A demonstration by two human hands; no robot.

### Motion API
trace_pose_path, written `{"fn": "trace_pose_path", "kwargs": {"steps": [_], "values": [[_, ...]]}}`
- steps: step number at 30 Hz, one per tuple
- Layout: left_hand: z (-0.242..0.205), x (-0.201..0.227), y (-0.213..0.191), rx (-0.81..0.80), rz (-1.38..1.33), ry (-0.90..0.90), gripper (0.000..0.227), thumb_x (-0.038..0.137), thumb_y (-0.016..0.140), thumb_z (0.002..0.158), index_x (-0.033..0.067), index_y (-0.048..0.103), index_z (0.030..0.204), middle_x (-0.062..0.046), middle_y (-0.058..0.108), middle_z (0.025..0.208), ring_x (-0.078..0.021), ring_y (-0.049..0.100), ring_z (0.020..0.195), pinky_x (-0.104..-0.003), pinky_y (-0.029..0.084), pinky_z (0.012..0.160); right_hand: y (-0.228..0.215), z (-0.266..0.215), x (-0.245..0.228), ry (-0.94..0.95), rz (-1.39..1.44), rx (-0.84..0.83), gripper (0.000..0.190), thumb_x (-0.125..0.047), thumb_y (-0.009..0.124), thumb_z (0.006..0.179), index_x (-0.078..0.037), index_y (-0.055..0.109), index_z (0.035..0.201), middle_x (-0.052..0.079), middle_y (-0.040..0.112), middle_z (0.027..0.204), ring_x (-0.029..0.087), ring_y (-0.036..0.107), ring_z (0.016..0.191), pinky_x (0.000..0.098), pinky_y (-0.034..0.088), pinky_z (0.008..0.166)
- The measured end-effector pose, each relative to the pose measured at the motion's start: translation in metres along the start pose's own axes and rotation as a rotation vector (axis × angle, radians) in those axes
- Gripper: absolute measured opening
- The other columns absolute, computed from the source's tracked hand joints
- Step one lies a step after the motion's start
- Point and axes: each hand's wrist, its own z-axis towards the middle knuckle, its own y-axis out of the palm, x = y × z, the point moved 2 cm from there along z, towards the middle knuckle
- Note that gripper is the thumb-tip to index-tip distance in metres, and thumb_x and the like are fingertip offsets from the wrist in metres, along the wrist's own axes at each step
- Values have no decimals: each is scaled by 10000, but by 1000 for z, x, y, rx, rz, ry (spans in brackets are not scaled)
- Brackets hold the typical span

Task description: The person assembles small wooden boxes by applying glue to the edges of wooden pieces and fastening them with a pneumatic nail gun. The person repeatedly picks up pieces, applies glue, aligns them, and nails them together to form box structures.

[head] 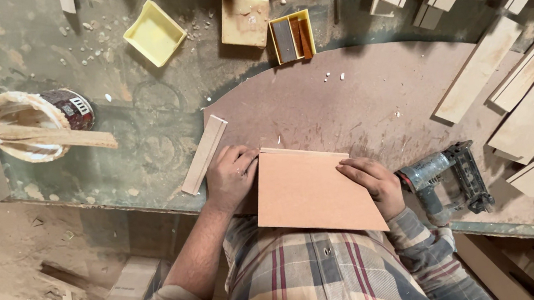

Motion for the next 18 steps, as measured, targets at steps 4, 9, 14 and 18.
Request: {"fn": "trace_pose_path", "kwargs": {"steps": [4,9,14,18], "values": [[2,0,0,-15,-5,9,146,80,804,828,84,783,972,-48,705,922,-236,675,854,-363,563,739,-1,1,-3,6,-3,13,395,-170,756,817,-41,728,1190,155,710,1218,319,703,1126,404,566,961],[4,0,-2,-18,2,24,106,99,804,826,103,795,932,-30,708,889,-232,670,822,-369,555,719,-5,-3,-3,34,-143,12,370,-120,730,802,-39,729,1163,152,717,1191,327,704,1093,394,570,920],[8,0,-3,-30,15,52,73,117,810,827,112,797,899,-22,703,863,-223,672,805,-370,544,703,-6,-8,-5,-5,-204,13,359,-95,706,811,-43,729,1166,137,721,1174,312,713,1066,390,576,906],[11,0,-4,-78,18,37,50,125,806,831,108,791,875,-14,697,833,-216,671,797,-373,533,698,-8,-7,-5,-20,-203,-8,371,-130,699,805,-28,721,1160,140,717,1154,313,708,1020,400,570,868]]}}
